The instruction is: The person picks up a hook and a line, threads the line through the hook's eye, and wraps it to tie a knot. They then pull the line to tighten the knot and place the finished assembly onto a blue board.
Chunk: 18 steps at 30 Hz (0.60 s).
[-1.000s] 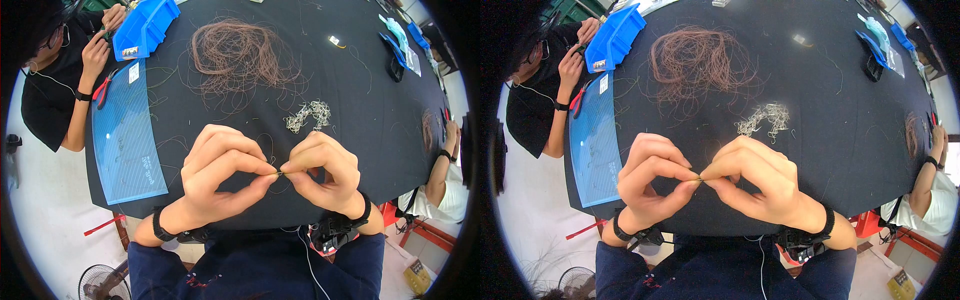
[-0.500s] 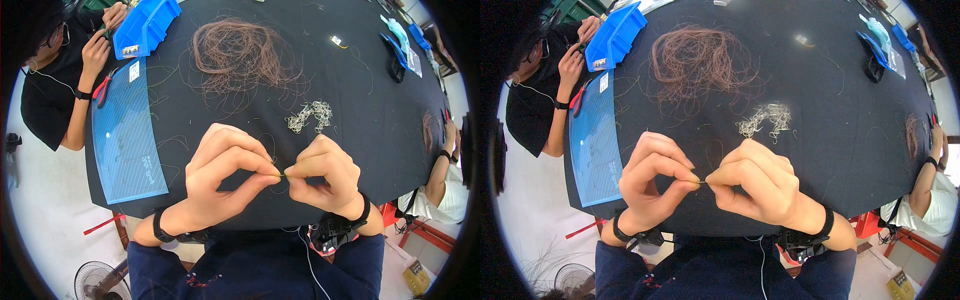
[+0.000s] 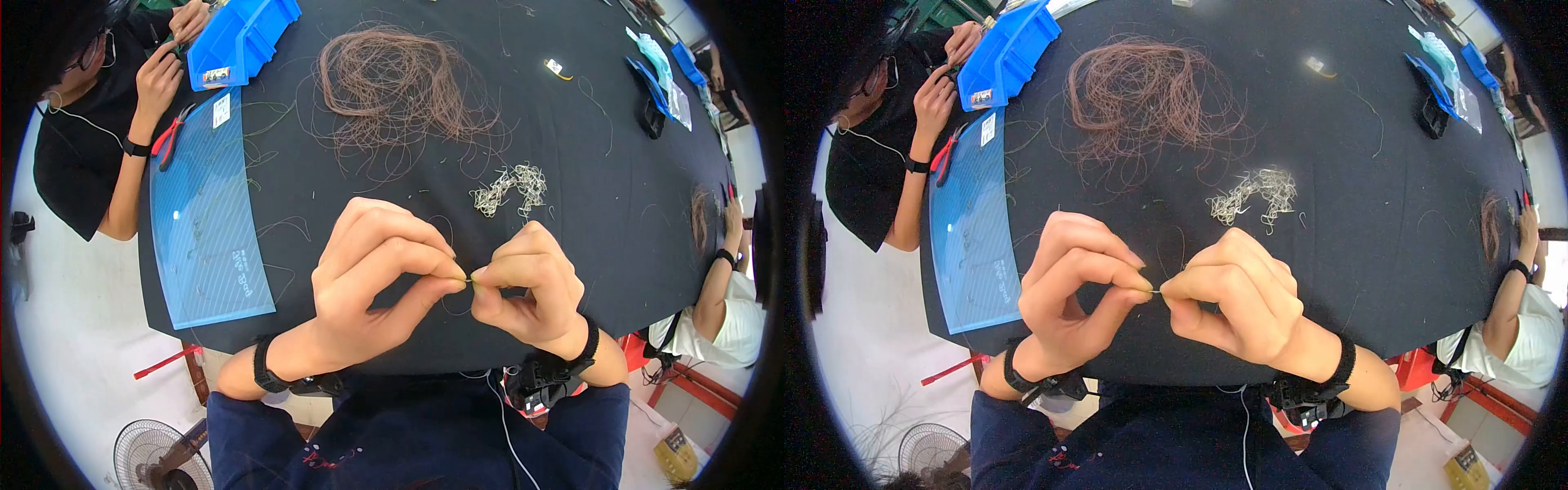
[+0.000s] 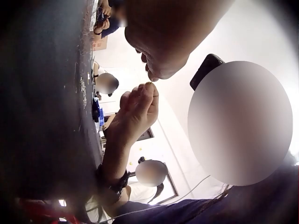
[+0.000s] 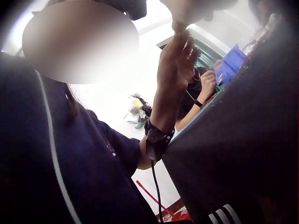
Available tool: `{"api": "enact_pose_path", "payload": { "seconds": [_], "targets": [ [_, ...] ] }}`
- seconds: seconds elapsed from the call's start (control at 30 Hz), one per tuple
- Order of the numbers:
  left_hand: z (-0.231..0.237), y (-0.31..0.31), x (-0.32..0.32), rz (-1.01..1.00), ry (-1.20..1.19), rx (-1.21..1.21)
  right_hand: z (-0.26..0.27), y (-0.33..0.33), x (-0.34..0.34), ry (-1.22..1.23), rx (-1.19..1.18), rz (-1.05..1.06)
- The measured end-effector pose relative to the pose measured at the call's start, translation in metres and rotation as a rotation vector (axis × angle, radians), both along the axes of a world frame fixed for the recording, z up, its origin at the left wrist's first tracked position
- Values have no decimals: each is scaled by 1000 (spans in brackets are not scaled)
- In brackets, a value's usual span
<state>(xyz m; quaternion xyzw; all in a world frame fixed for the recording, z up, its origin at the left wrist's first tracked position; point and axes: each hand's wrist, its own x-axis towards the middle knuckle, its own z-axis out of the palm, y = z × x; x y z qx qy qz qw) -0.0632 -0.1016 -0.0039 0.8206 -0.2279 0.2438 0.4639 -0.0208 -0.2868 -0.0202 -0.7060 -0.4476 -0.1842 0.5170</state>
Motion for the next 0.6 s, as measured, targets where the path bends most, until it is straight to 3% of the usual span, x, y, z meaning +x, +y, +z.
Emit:
{"api": "enact_pose_path", "payload": {
  "seconds": [0.3, 0.6],
  "targets": [
    [1, -4, 0, 48, 80, -54, -1, -1, 1, -159, -64, -80],
    [0, 0, -2, 11, 86, -33, 0, 4, 0, 0, 41, -35]
  ]
}}
